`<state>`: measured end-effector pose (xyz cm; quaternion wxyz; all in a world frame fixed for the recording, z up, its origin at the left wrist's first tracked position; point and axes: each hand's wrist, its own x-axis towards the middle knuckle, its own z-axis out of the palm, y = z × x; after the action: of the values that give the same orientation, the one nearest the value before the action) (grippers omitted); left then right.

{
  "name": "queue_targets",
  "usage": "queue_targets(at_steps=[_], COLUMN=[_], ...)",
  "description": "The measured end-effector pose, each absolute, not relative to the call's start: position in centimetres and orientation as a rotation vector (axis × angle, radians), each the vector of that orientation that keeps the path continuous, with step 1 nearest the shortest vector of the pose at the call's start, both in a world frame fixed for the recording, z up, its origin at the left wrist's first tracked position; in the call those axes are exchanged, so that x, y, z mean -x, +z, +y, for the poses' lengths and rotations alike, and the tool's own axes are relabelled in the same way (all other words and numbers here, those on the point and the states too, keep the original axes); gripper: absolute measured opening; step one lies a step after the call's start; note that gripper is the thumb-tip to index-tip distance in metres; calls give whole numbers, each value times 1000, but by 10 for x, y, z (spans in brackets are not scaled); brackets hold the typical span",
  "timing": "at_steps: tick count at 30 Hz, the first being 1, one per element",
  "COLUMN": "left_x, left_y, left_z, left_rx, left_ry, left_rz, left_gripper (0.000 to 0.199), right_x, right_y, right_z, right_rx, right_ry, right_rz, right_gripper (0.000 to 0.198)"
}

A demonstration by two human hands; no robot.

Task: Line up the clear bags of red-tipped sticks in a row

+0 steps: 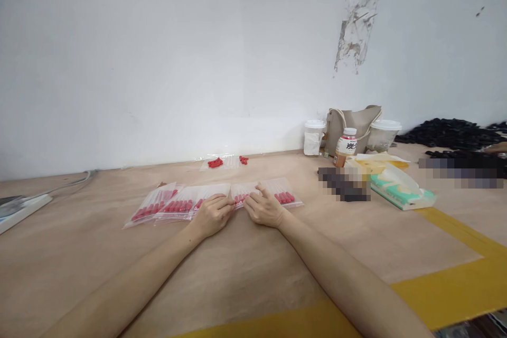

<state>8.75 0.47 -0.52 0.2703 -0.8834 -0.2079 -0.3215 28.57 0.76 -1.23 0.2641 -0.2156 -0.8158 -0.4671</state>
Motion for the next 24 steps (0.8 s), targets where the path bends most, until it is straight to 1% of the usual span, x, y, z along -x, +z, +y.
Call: queue_targets(at_steps=[9,14,18,20,21,24], left_x=[-87,-88,-88,-91,-93,-95], left_y=[-6,-8,-12,-14,-14,-7], left_z=[5,5,6,4,2,-7], left_rx=[2410,2429,2430,2455,2471,2524], left_ry=[-850,-883,-945,-952,-955,-931], left_rz=[-584,-580,-620,-634,-640,-687], left_gripper=[22,20,18,17,17,14], right_x=[-315,-325,-317,-307,-302,-291], right_y=[-11,-8,-5,-6,-7,-11], right_z=[6,4,0,-1,0,4], right_rx=[765,848,911,965,983,1001], right_ry=[-1191,-1089,-906,-840,-829,-857], right_rz=[-2260,-2303,-2339,-2340,-2351,-2380], right_gripper=[23,26,19,26,28,21])
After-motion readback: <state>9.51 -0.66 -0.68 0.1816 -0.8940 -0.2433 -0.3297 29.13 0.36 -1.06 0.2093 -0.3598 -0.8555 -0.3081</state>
